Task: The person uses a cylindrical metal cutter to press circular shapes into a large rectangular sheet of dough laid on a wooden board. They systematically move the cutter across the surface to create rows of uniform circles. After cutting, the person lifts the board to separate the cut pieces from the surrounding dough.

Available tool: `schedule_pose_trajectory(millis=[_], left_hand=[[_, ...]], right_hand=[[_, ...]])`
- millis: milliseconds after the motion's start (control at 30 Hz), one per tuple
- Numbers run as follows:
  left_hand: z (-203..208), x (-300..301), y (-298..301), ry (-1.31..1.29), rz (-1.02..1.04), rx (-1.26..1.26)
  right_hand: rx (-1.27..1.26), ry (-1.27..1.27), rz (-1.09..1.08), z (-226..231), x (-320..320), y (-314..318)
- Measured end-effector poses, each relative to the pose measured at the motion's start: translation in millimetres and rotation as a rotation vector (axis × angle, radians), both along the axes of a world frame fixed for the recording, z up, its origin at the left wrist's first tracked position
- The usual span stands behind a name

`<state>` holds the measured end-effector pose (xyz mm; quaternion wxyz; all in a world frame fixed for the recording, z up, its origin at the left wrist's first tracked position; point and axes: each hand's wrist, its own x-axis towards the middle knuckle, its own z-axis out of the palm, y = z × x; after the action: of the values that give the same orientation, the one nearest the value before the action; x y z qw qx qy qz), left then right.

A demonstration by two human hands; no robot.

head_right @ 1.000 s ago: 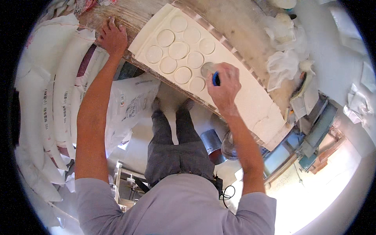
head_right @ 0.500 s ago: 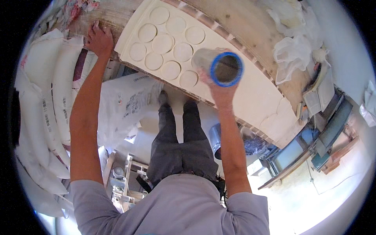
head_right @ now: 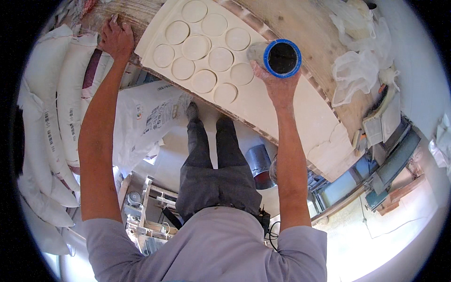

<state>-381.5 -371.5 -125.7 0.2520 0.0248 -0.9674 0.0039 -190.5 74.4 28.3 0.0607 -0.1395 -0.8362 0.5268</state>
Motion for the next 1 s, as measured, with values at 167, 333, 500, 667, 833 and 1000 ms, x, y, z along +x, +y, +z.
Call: schedule_pose_trajectory(millis=[167, 333, 500, 667, 833, 1000], left_hand=[[-1, -2, 1, 0.0, -0.008, -0.053], [0, -1, -3, -0.014, 0.029, -0.053], [6, 0, 0, 0.039, 0.017, -0.12], [7, 8, 8, 0.033, 0.013, -0.047], [29, 12, 14, 0.028, -0.039, 0.221], [8, 84, 28, 0.262, 0.288, 0.789]], right_hand=[[0.11, 0.044, -0.035, 4, 3, -2], [0.721, 0.235, 0.17, 96, -18, -26], [1.138, 0.145, 0.605, 92, -47, -16], [1.097, 0.283, 0.715, 62, -58, -12], [1.066, 0.423, 0.612, 50, -48, -4], [1.097, 0.406, 0.351, 43, -34, -19]])
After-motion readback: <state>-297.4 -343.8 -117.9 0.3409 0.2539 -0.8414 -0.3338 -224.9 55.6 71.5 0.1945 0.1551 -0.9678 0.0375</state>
